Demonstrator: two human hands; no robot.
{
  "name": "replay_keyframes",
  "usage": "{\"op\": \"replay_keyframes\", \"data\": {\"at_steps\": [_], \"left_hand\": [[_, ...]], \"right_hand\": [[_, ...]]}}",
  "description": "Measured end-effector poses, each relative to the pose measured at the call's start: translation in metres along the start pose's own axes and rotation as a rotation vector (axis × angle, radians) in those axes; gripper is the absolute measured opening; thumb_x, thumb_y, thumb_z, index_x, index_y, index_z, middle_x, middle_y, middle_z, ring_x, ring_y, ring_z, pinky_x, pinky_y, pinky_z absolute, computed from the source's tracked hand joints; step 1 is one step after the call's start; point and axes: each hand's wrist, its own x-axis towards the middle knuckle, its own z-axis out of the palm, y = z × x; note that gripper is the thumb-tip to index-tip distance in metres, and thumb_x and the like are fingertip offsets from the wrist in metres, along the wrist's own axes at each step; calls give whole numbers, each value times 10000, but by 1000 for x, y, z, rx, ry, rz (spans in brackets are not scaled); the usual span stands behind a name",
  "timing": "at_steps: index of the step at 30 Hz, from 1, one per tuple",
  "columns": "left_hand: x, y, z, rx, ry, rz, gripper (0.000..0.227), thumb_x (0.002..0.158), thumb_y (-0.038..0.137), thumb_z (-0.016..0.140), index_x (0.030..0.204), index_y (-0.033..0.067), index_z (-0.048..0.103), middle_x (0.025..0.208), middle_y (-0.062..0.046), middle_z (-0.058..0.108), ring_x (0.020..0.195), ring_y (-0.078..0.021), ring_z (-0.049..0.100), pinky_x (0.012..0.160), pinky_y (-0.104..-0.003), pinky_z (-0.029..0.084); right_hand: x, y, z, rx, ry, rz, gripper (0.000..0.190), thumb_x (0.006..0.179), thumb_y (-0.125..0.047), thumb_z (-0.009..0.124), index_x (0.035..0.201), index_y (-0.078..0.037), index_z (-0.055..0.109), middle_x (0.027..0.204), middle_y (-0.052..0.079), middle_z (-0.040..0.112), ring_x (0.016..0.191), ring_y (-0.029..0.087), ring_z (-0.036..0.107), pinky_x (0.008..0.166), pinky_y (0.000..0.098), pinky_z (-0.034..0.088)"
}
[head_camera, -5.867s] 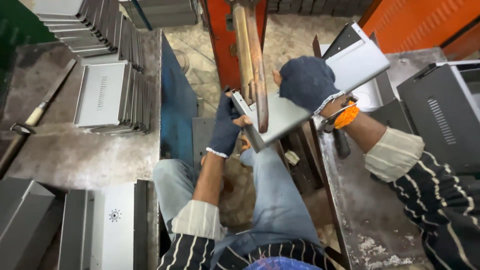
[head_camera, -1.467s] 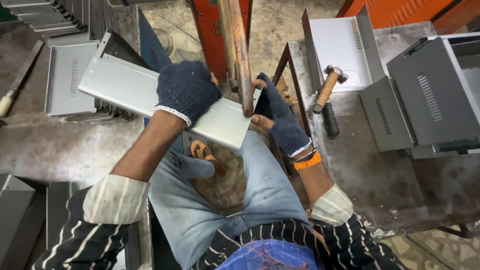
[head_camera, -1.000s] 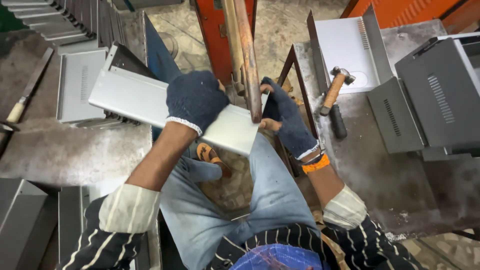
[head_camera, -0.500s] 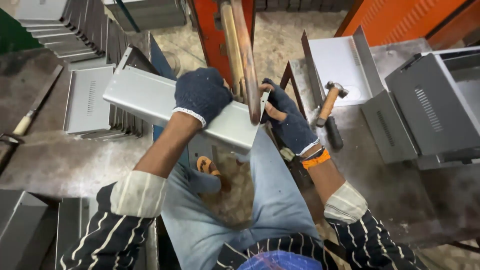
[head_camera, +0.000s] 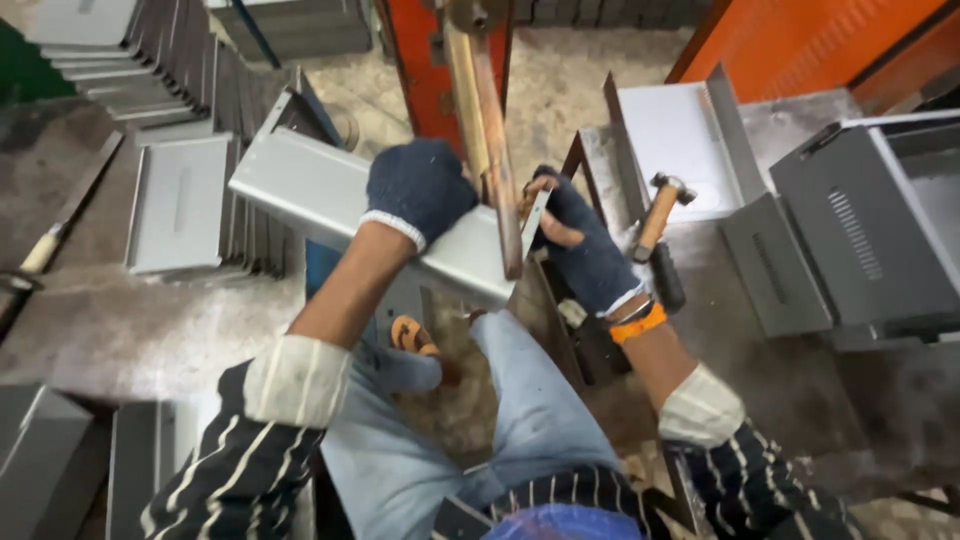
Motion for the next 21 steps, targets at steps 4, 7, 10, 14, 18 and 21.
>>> {"op": "replay_keyframes", "data": {"at_steps": [4, 7, 10, 14, 18, 21], "left_hand": [[-7, -3, -8, 24, -28, -1, 198, 711, 319, 756, 742, 125, 783, 801, -189, 723, 774, -387, 709, 729, -490, 566], [-14, -1, -4, 29, -22, 37, 195, 722, 324, 754, 747, 134, 783, 807, -186, 722, 765, -386, 708, 732, -496, 560], [-23, -5, 2, 29, 14, 39, 187, 728, 318, 746, 739, 134, 779, 811, -186, 723, 763, -390, 704, 734, -496, 558], [-34, -6, -3, 8, 48, 21, 202, 747, 310, 724, 705, 118, 767, 799, -179, 724, 756, -398, 697, 716, -505, 551], [-55, 14, -17, 54, 57, 0, 292, 836, 343, 700, 703, 87, 749, 754, -199, 704, 718, -403, 690, 705, -514, 545], [-88, 16, -6, 39, 142, 24, 312, 850, 320, 692, 657, 79, 738, 706, -206, 687, 688, -403, 677, 676, -520, 534]], "right_hand": [[-4, -11, 13, 244, -141, -34, 390, 1070, -155, 650, 1403, -19, 499, 1278, 40, 529, 1222, 149, 517, 1080, 285, 430], [-15, -16, 16, 180, -65, -33, 510, 975, -189, 672, 1431, -63, 482, 1301, 4, 533, 1212, 108, 507, 1040, 257, 421], [-25, 16, 12, 192, -74, -39, 516, 985, -162, 709, 1428, -41, 473, 1313, 5, 509, 1220, 106, 474, 1036, 251, 373], [-13, -2, 10, 211, -81, -4, 466, 1038, -180, 680, 1438, -25, 499, 1265, 37, 541, 1205, 149, 516, 1060, 304, 412], [-21, -25, -1, -562, 38, -254, 329, 1047, -152, 576, 1337, 3, 592, 1372, 104, 554, 1324, 238, 490, 1108, 387, 365], [-15, 55, -74, -1064, 566, -113, 456, 1008, -344, 783, 1346, -101, 597, 1295, 103, 659, 1145, 274, 677, 1016, 411, 566]]}}
